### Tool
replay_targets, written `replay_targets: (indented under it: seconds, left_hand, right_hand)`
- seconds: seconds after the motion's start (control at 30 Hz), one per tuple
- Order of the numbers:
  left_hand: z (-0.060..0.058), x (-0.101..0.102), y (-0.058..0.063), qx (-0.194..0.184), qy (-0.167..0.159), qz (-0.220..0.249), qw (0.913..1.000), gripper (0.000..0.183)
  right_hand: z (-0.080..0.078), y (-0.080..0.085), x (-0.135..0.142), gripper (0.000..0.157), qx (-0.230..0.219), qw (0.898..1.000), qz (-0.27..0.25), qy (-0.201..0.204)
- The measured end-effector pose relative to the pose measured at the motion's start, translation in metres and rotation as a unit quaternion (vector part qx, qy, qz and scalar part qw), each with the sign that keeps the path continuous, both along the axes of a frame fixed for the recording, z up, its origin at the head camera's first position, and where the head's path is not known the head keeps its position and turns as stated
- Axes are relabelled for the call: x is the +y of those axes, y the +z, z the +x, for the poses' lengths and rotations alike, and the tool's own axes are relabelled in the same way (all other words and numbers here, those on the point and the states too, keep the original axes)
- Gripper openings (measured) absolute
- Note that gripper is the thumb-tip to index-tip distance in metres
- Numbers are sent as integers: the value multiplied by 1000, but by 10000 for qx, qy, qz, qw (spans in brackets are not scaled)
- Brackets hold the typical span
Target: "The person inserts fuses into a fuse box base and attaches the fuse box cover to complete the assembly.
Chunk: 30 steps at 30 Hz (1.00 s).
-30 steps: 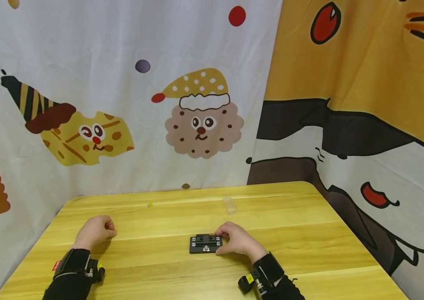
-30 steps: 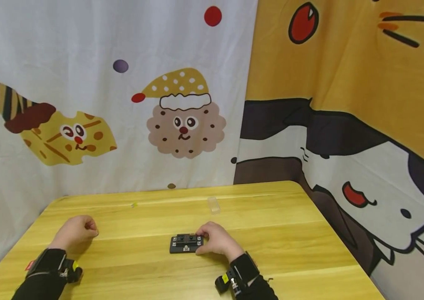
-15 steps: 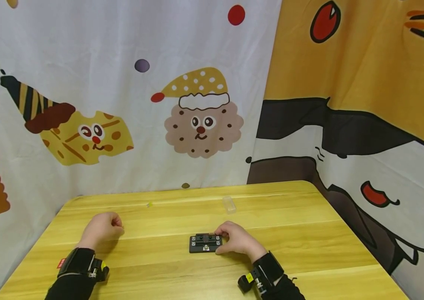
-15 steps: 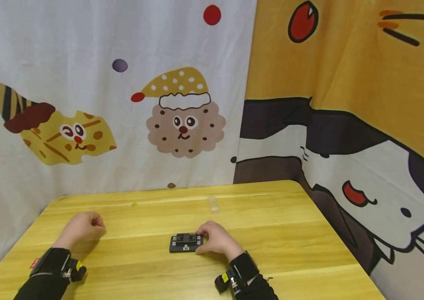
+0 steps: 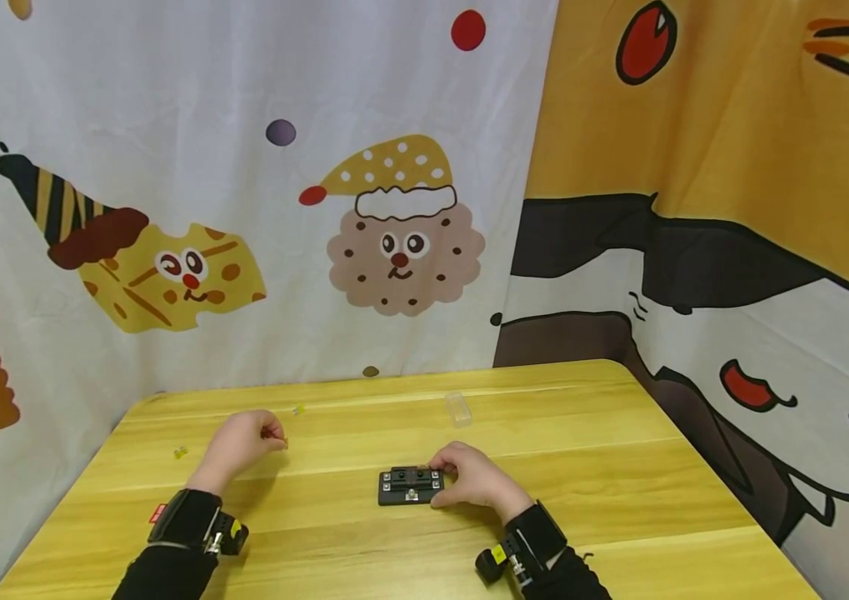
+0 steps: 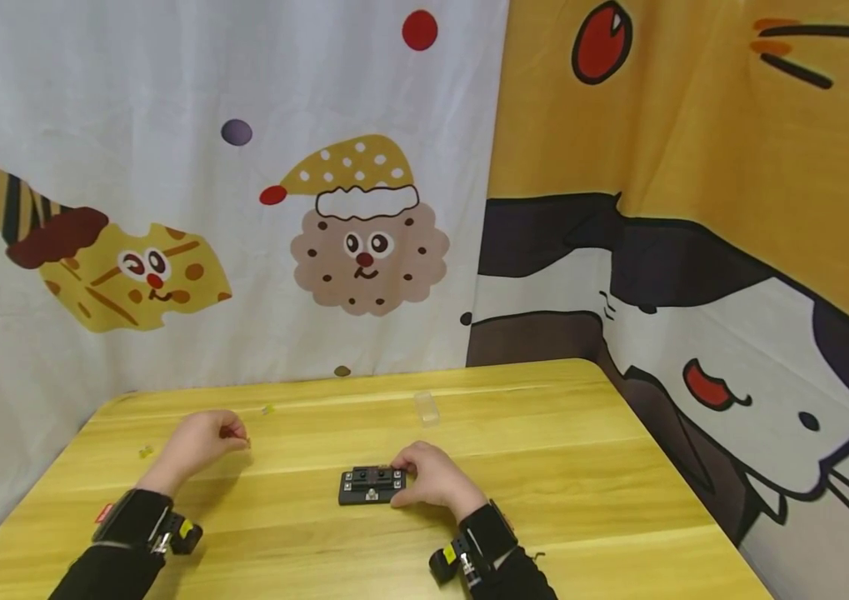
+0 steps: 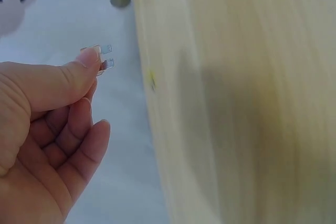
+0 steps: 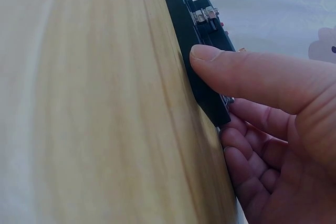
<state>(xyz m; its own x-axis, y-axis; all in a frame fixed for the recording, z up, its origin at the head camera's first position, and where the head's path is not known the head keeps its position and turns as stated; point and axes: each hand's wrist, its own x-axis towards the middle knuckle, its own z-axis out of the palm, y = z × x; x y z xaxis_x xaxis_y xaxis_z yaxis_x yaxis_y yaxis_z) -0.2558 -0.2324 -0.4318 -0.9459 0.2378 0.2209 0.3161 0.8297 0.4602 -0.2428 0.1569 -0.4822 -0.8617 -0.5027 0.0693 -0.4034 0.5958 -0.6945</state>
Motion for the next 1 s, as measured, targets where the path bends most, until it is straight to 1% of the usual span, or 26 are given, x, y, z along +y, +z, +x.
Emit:
replay_targets:
  seconds: [0.23, 0.43, 0.67, 0.87, 1.0]
  left_hand:
    - [-2, 34, 3, 141, -204, 166, 9996, 16]
    - [3, 61, 4, 244, -365, 372, 9983, 17]
    - [8, 86, 5, 433, -492, 535, 9964, 17]
    - [11, 107, 3, 659, -723, 586, 9935, 18]
    - [13, 119, 1, 725, -874, 737, 9908, 19]
  right_hand:
    - [0, 0, -1, 43, -44, 10000, -8, 11]
    - [-1, -1, -2, 43, -121, 9999, -27, 38]
    - [-2, -2, 0, 42, -122, 9999, -29, 39]
    - [-1, -1, 0, 42, -91, 9999, -48, 35]
    - [-1, -1, 0, 42, -58, 10000, -38, 24]
